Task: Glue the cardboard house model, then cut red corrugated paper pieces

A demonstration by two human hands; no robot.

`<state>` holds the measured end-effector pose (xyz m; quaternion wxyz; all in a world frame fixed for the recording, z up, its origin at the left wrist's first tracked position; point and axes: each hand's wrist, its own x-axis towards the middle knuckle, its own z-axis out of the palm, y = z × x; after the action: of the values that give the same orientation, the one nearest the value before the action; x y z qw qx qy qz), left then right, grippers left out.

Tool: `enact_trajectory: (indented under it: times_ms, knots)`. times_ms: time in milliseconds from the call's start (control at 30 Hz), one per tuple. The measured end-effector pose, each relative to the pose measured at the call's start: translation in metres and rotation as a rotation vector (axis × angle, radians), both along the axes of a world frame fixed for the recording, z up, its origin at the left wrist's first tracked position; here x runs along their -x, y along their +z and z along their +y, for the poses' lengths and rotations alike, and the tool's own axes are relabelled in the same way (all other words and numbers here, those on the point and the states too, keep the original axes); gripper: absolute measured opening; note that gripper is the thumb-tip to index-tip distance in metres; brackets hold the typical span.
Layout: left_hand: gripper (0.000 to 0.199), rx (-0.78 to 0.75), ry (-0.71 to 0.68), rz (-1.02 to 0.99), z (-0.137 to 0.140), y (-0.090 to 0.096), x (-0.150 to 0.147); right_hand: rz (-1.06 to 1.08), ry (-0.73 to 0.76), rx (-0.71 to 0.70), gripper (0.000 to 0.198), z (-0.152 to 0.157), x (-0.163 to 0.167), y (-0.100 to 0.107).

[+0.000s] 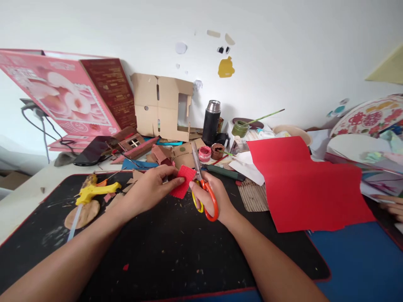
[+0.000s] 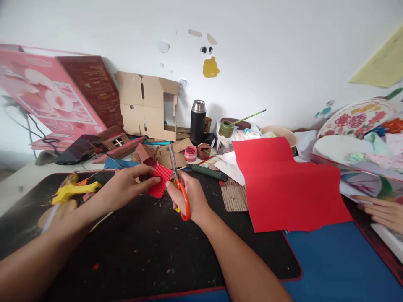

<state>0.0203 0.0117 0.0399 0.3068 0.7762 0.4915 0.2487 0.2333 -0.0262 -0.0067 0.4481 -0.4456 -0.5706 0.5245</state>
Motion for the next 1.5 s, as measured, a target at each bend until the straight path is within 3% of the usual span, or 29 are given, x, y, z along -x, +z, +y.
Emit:
enact_trajectory:
  times_ms: [233,400,767,967,1133,1300,1500]
  knots:
    - [0.042,0.219,-0.188,0.090,-0.005,-0.002,0.010,0.108,-0.182,-0.037,0.031,0.012,-0.012,0.007]
    - [0.039,0.244,-0.267,0.118,-0.011,-0.012,-0.001,0.149,-0.278,0.001,0.036,0.021,-0.017,0.007]
    - [0.048,0.293,-0.139,-0.128,-0.007,-0.036,-0.020,0.123,-0.251,-0.017,0.037,0.019,-0.013,0.001]
    - [0.054,0.385,0.042,-0.535,-0.005,-0.031,-0.016,0.123,-0.222,-0.016,0.041,0.017,-0.013,0.003]
    - [0.056,0.425,0.266,-0.867,0.004,-0.030,-0.007,0.124,-0.077,0.065,0.057,0.012,-0.009,0.002]
    - [0.053,0.406,0.258,-1.002,0.005,-0.024,-0.004,0.086,0.005,0.159,0.064,0.010,-0.006,-0.002]
    - [0.049,0.401,0.223,-0.937,0.006,-0.027,0.001,0.111,-0.033,0.122,0.052,0.009,-0.004,-0.001]
